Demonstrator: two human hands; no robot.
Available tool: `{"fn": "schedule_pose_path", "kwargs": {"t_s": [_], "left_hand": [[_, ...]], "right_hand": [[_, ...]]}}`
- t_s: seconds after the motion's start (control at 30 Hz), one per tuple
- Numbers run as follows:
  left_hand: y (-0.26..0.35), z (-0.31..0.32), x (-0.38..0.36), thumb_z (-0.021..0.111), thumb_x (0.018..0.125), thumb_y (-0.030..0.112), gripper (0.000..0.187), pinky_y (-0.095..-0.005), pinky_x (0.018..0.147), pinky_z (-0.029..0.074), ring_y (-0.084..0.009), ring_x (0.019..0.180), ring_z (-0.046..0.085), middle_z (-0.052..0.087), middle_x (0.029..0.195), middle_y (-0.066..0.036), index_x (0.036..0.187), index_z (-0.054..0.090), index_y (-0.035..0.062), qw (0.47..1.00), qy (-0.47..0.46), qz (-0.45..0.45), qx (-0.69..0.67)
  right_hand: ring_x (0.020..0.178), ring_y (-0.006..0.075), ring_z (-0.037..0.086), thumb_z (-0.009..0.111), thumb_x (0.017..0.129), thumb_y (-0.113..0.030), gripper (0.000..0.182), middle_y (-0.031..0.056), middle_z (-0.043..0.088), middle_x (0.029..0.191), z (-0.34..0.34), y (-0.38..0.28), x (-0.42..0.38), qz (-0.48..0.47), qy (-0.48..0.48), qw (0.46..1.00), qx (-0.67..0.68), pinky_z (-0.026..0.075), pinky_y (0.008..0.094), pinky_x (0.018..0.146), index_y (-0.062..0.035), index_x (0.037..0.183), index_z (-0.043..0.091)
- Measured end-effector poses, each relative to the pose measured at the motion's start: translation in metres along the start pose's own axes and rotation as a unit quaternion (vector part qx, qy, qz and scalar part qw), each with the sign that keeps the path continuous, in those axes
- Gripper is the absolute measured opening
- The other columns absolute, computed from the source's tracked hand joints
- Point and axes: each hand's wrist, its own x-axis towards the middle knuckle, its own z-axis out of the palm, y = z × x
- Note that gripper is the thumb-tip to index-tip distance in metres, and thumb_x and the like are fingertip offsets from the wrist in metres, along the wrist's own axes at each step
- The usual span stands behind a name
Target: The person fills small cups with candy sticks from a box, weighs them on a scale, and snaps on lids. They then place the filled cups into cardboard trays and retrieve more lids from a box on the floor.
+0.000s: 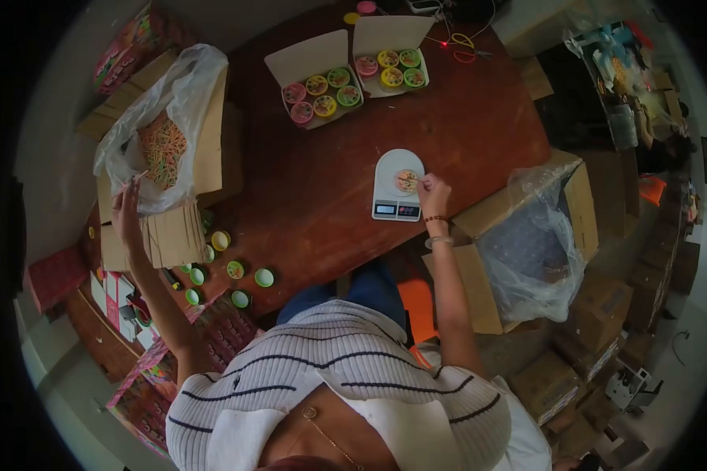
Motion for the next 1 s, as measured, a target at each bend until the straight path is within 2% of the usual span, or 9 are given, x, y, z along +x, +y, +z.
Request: {"fn": "schedule_pose_path", "kwargs": {"t_s": [0.1,0.23,0.3,0.37,0.43,0.5,0.57,0.67,1.0], "left_hand": [[0.008,0.109,-0.068,0.064,0.098,0.015,0.025,-0.0258,0.094,0.052,-0.0146,0.101,0.067,0.072,0.106,-0.007,0.116,0.067,-0.0028,0.986,-0.103,-0.013,0.129],[-0.035,0.269,-0.148,0.066,0.096,0.013,0.019,-0.0259,0.08,0.057,-0.0125,0.087,0.07,0.073,0.098,-0.009,0.104,0.071,-0.0031,0.949,-0.255,-0.048,0.178],[-0.087,0.323,-0.173,0.068,0.094,0.014,0.018,-0.0286,0.077,0.058,-0.0141,0.085,0.072,0.075,0.091,-0.008,0.102,0.073,-0.0021,0.928,-0.306,-0.058,0.204],[-0.131,0.373,-0.195,0.071,0.091,0.017,0.02,-0.0316,0.072,0.058,-0.0166,0.082,0.074,0.076,0.086,-0.012,0.099,0.073,-0.0018,0.908,-0.342,-0.034,0.239],[-0.173,0.407,-0.208,0.074,0.087,0.018,0.022,-0.0345,0.069,0.058,-0.0206,0.079,0.075,0.074,0.083,-0.017,0.096,0.073,-0.0024,0.887,-0.384,-0.007,0.256],[-0.192,0.434,-0.22,0.076,0.083,0.016,0.022,-0.0367,0.069,0.058,-0.0269,0.077,0.075,0.072,0.082,-0.022,0.093,0.073,-0.0032,0.873,-0.414,0.017,0.256],[-0.2,0.452,-0.23,0.076,0.079,0.013,0.023,-0.041,0.07,0.058,-0.0383,0.079,0.072,0.07,0.084,-0.026,0.093,0.072,-0.004,0.852,-0.416,0.064,0.312],[-0.205,0.465,-0.237,0.075,0.078,0.012,0.022,-0.0446,0.072,0.058,-0.0423,0.082,0.07,0.069,0.085,-0.026,0.093,0.072,-0.0032,0.843,-0.406,0.097,0.34],[-0.233,0.466,-0.249,0.078,0.075,0.014,0.025,-0.0399,0.069,0.058,-0.0359,0.077,0.073,0.07,0.082,-0.024,0.093,0.073,-0.0033,0.834,-0.388,0.088,0.381]], "right_hand": [[0.075,0.038,0.067,0.07,0.08,0.001,0.005,0.0227,0.066,0.081,0.007,0.012,0.007,-0.045,-0.02,0.995,-0.083,0.053,0.0411,0.063,0.0031,0.084,0.067],[0.076,0.0414,0.064,0.068,0.082,0.0,0.005,0.0226,0.064,0.085,0.018,0.027,0.009,-0.069,-0.037,0.996,-0.051,0.053,0.0437,0.065,0.0038,0.086,0.067],[0.075,0.0371,0.065,0.068,0.084,-0.002,0.008,0.0202,0.063,0.088,0.005,0.019,0.004,-0.084,-0.032,0.995,-0.04,0.053,0.0406,0.064,0.0019,0.09,0.07],[0.072,0.0215,0.065,0.072,0.085,-0.002,0.022,0.0125,0.066,0.088,-0.013,-0.004,0.0,-0.03,-0.016,0.998,0.058,0.051,0.0323,0.063,-0.0028,0.106,0.072],[0.074,0.016,0.064,0.072,0.087,-0.004,0.025,0.0091,0.065,0.09,-0.019,-0.019,-0.002,-0.025,-0.06,0.988,0.142,0.051,0.0286,0.064,-0.0031,0.112,0.071],[0.078,0.0069,0.06,0.07,0.091,-0.003,0.031,0.003,0.065,0.096,-0.018,-0.028,-0.003,-0.016,-0.118,0.947,0.297,0.051,0.0217,0.068,-0.0015,0.122,0.067],[0.078,0.007,0.06,0.07,0.091,-0.002,0.031,0.0034,0.065,0.098,-0.015,-0.024,-0.004,-0.002,-0.134,0.941,0.312,0.051,0.0215,0.07,-0.0007,0.121,0.067],[0.08,0.0075,0.061,0.071,0.09,0.0,0.031,0.0041,0.065,0.1,-0.019,-0.015,-0.003,0.006,-0.147,0.934,0.326,0.051,0.0211,0.072,0.0006,0.121,0.068],[0.08,0.0168,0.068,0.069,0.09,-0.003,0.015,0.0103,0.068,0.092,-0.032,-0.003,-0.003,-0.099,-0.108,0.961,0.235,0.054,0.0281,0.069,-0.0017,0.105,0.071]]}}
